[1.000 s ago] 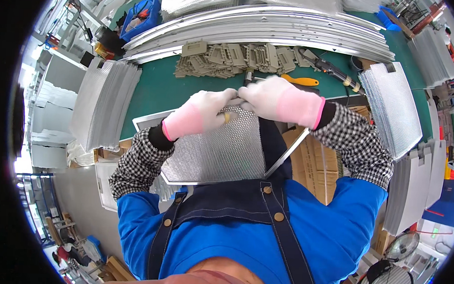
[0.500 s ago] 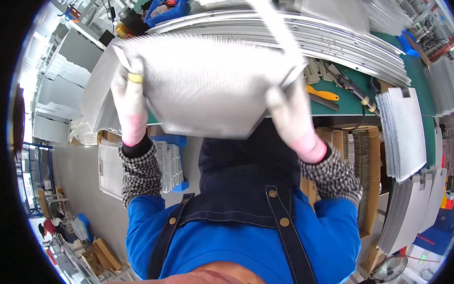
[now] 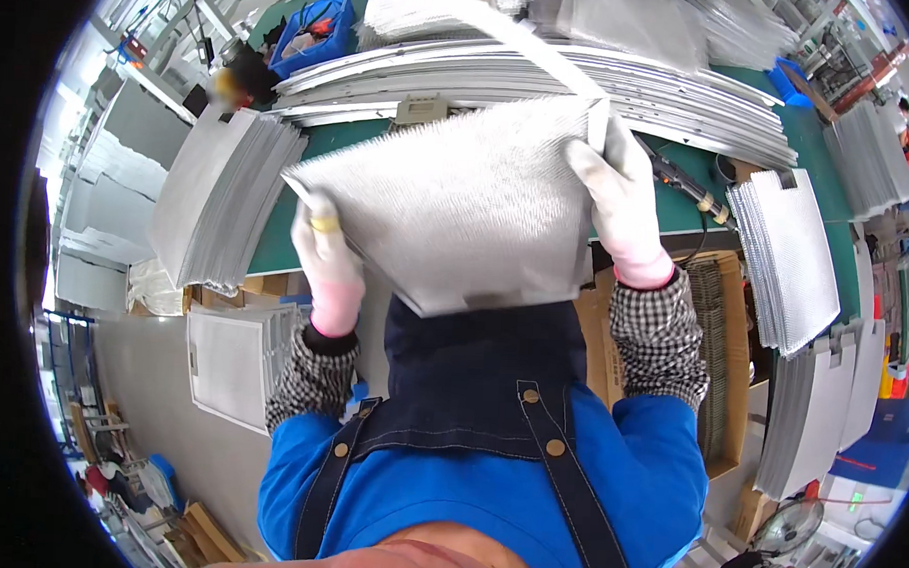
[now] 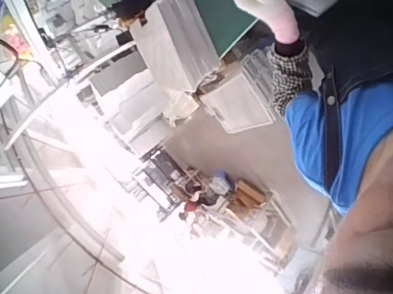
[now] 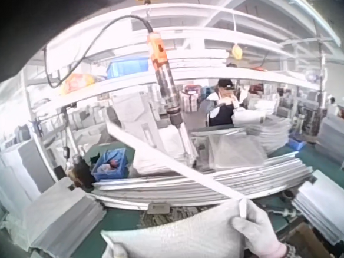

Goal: The person assembles air filters by inserting a mesh panel into a frame, securing it with a plastic clip, and using a handheld tool to press the clip into place. The person repeats this process for multiple units, stacking completed filters on the table.

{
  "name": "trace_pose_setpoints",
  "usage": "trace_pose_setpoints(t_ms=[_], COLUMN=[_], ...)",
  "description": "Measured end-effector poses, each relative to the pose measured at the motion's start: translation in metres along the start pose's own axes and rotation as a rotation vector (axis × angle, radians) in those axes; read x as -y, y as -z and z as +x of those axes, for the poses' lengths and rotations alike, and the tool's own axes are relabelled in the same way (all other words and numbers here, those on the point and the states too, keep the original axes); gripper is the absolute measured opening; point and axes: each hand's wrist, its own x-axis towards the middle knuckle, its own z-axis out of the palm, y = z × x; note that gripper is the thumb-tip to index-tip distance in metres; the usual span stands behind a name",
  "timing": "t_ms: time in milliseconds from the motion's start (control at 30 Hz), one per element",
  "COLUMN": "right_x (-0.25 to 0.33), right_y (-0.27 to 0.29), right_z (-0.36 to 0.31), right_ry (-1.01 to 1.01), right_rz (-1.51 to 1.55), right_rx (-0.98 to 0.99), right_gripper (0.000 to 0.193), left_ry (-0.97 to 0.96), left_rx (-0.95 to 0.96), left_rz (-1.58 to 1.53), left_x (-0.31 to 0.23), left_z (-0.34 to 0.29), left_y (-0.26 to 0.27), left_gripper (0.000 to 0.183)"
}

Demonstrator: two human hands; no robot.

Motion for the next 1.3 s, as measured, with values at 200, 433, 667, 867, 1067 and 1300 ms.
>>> trace_pose_setpoints(t_ms=[200,433,667,867,1067,1300], right_x=[-0.048,-0.046,-0.033,-0.023,-0.004,0.003], right_y=[0.007,-0.054,-0.059,-0.039,0.023,-0.027], right_z=[0.013,0.041,0.047,0.062,0.074,0.054], right_ry=[-0.294,-0.358,-0.208,-0.016,-0.270,0.128], right_rz=[-0.231,-0.192,-0.381,-0.526,-0.748,-0.921], right_rx=[0.167,0.426,0.597,0.892,0.973,1.069], right_gripper=[0.028,0.030,0.031,0.033,0.035,0.041], left_ry=[-0.012,-0.990,-0.222,-0.281,-0.215,-0.189], left_rx=[0.181,0.498,0.889,0.900,1.067,1.158], left_rz=[0.171,0.840,0.677,0.549,0.675,0.503], left_x=[0.025,-0.050,-0.027,-0.011,-0.013,-0.013], left_z=[0.004,0.095,0.084,0.070,0.080,0.079], left_y=[0.017,-0.028,-0.020,-0.020,0.003,-0.020], left_gripper=[0.049,0.051,0.028,0.026,0.027,0.032])
